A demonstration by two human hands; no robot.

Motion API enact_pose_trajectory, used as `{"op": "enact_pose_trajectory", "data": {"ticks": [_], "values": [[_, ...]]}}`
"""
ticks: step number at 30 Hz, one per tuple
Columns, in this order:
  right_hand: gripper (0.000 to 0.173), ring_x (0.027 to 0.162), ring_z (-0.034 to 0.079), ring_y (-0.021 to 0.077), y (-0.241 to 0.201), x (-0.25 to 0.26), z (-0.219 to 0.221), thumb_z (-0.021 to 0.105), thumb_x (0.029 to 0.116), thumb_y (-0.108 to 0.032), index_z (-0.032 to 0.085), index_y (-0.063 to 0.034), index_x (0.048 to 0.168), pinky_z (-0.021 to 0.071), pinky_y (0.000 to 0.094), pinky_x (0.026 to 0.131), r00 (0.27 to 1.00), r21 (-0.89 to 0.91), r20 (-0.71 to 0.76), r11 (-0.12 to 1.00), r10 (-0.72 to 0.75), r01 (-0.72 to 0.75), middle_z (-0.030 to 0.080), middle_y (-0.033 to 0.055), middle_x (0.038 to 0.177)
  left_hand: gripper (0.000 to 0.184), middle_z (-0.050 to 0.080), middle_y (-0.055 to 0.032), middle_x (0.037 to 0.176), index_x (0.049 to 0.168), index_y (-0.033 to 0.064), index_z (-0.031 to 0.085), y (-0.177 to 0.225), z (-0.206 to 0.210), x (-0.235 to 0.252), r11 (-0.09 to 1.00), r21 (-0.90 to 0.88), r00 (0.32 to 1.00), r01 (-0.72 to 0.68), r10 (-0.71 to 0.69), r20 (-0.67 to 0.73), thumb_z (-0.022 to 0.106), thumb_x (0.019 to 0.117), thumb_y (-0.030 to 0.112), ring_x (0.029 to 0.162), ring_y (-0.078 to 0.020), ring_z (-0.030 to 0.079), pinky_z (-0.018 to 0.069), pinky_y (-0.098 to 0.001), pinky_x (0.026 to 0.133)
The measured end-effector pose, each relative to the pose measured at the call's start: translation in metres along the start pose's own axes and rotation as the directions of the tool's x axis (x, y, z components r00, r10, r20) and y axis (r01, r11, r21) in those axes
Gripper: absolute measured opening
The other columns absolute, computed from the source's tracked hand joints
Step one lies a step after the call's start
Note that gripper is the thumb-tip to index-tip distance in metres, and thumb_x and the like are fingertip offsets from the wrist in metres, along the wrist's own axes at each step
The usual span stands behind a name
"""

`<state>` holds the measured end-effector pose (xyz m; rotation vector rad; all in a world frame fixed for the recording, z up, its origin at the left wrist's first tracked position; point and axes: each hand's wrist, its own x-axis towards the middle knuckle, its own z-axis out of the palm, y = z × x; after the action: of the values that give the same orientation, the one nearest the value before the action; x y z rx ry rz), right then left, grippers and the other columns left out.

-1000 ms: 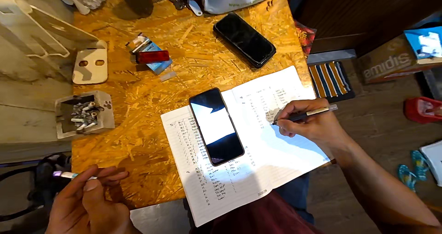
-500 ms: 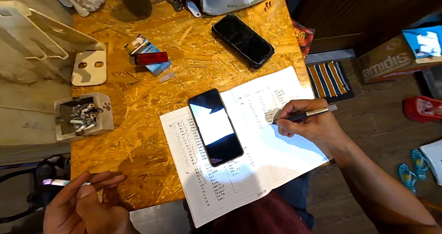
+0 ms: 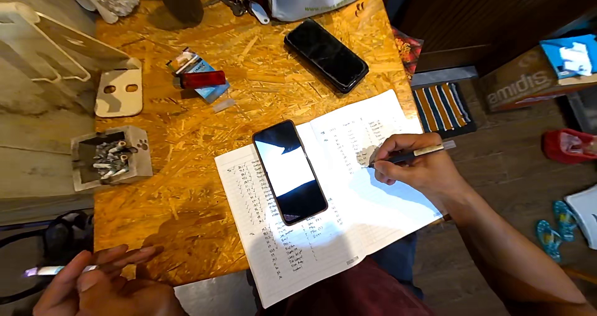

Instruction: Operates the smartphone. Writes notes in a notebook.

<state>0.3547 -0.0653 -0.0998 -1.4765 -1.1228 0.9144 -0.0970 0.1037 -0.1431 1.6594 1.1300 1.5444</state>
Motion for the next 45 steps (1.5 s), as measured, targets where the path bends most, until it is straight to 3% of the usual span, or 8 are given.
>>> {"op": "enact_pose_trajectory", "data": {"ticks": [14,21,29,38,42,45], "values": [[0.002,0.058,0.068,0.0128,0.0,0.0,0.001,0.072,0.0871,-0.003,0.07,-0.0043,0.087,0.0605,0.0259,0.052,1.0,-0.008,-0.018,1.0,-0.005,0.005,0.071,0.0044,0.072,0.024,0.067,-0.0005,0.097,0.122,0.0001,0.053,0.005,0.003,0.002,1.0,0.005,1.0,0.007,-0.007,-0.004,0.036,0.109,0.011,0.075,-0.0147,0.07,0.0626,-0.031,0.069],[0.003,0.058,0.068,0.014,0.001,-0.002,0.001,0.072,0.0882,-0.006,0.069,-0.0063,0.09,0.0605,0.0269,0.052,0.999,-0.036,-0.044,0.999,-0.006,0.004,0.071,0.0038,0.073,0.028,0.07,-0.0047,0.1,0.127,-0.0018,0.055,-0.003,-0.008,-0.001,1.0,0.009,0.999,-0.025,0.025,0.023,0.038,0.1097,0.013,0.077,-0.0177,0.071,0.0627,-0.034,0.069],[0.005,0.058,0.069,0.0129,0.003,-0.003,0.002,0.072,0.0873,-0.009,0.069,-0.0098,0.091,0.0605,0.0259,0.052,0.998,-0.033,-0.055,0.999,-0.014,0.012,0.071,0.0018,0.074,0.028,0.073,-0.0024,0.099,0.125,0.0047,0.062,0.009,0.003,0.003,0.994,-0.046,0.995,-0.097,0.098,0.021,0.041,0.1098,0.015,0.075,-0.0166,0.071,0.0624,-0.0334,0.065],[0.004,0.06,0.069,0.0133,-0.001,-0.005,0.003,0.071,0.0885,-0.01,0.068,-0.0107,0.091,0.0607,0.0256,0.054,0.996,-0.009,-0.063,0.998,-0.056,0.055,0.072,0.0017,0.075,0.027,0.073,-0.0026,0.098,0.124,0.0031,0.061,0.01,0.006,0.003,0.991,-0.06,0.993,-0.119,0.12,0.011,0.041,0.1095,0.014,0.075,-0.0164,0.071,0.0625,-0.033,0.066],[0.005,0.067,0.071,0.0098,-0.01,-0.008,0.014,0.072,0.0905,-0.013,0.069,-0.0101,0.093,0.0615,0.0244,0.06,0.997,-0.058,0.009,0.995,-0.077,0.078,0.073,-0.0012,0.079,0.028,0.072,-0.0043,0.098,0.125,0.0,0.058,0.004,0.001,0.001,0.995,-0.041,0.996,-0.085,0.086,0.001,0.039,0.1088,0.011,0.073,-0.0182,0.071,0.0627,-0.035,0.066],[0.004,0.064,0.071,0.0107,-0.011,-0.005,0.022,0.072,0.0908,-0.01,0.069,-0.0069,0.092,0.0618,0.0253,0.058,0.997,-0.043,0.044,0.997,-0.059,0.061,0.073,0.0011,0.077,0.028,0.07,-0.0042,0.098,0.126,-0.0019,0.054,-0.002,-0.004,-0.002,0.999,-0.019,0.999,-0.042,0.043,0.033,0.036,0.1102,0.012,0.076,-0.0181,0.071,0.0627,-0.0354,0.069]]}}
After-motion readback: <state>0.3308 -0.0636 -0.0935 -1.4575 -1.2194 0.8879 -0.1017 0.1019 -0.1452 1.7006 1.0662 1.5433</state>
